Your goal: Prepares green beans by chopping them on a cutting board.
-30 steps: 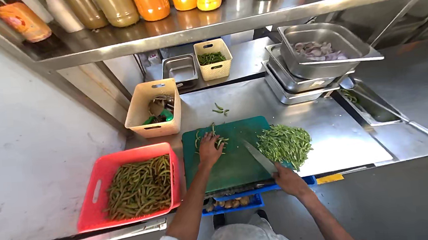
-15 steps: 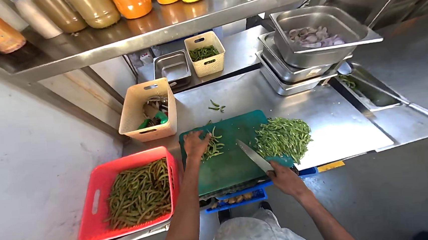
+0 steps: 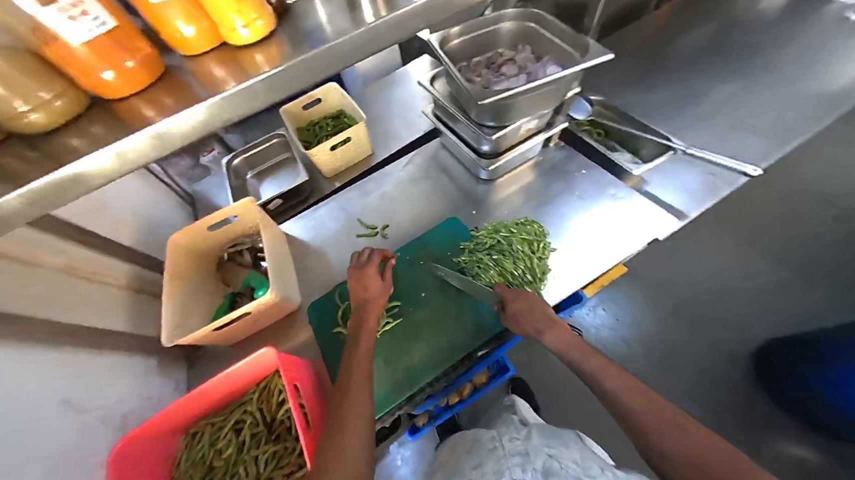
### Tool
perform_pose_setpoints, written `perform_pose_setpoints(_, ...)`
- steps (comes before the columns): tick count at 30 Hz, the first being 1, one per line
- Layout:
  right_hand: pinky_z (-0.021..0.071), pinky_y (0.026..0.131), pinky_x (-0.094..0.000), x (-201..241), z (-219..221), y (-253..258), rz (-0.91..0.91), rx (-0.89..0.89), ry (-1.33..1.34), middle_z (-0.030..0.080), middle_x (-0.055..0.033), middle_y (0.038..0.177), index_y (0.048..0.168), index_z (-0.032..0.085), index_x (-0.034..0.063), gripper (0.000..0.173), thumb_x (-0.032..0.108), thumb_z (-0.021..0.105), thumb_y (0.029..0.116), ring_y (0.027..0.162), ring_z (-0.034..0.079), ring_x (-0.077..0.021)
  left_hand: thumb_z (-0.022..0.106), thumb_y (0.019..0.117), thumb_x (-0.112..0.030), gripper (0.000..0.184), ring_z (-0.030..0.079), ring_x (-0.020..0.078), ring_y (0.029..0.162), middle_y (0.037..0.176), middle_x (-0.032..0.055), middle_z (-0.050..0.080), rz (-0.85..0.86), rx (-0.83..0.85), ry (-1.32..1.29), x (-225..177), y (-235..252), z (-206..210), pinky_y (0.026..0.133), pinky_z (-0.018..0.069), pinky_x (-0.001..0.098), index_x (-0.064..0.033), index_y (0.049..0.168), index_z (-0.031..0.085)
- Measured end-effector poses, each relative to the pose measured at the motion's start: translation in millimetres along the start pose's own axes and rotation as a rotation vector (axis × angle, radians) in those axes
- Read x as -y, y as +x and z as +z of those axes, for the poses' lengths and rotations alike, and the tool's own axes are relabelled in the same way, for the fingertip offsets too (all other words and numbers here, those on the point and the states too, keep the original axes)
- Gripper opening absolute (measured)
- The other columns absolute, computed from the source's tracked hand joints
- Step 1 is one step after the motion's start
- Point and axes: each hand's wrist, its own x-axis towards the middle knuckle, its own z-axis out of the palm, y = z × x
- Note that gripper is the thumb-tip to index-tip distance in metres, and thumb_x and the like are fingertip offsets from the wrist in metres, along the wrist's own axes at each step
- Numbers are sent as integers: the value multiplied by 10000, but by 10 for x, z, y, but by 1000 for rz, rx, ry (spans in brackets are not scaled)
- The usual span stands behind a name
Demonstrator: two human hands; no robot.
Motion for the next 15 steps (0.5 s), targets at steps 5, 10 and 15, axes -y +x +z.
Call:
perform_pose_setpoints(5,564,866,-609,3,134,-30,-34,26,7,703,-195,1116,1330,590,116,331,270,563,1038,1036,699,-399,614,1036,-231,179,650,227,1184,1188,37,712,275,275,-55,-567,-498,386,1030,540,453,-159,1138,742)
perform_pose_setpoints(10,550,915,-597,89,161,-167,-1,132,-86,682,-227,1180,1416,517,93,379,231,488,1064,1110,681,-417,709,980,-280,179,662,186,1125,1114,16,732,227,267,-177,-459,-771,722,1006,553,378,-160,1097,772)
perform_pose_setpoints(15,563,869,-598,135,149,-151,18,143,-156,690,-208,1162,1426,487,128,386,231,511,1055,1073,694,-413,740,952,-221,105,666,199,1076,1055,36,729,172,295,-215,-424,-703,663,985,555,388,-136,976,796)
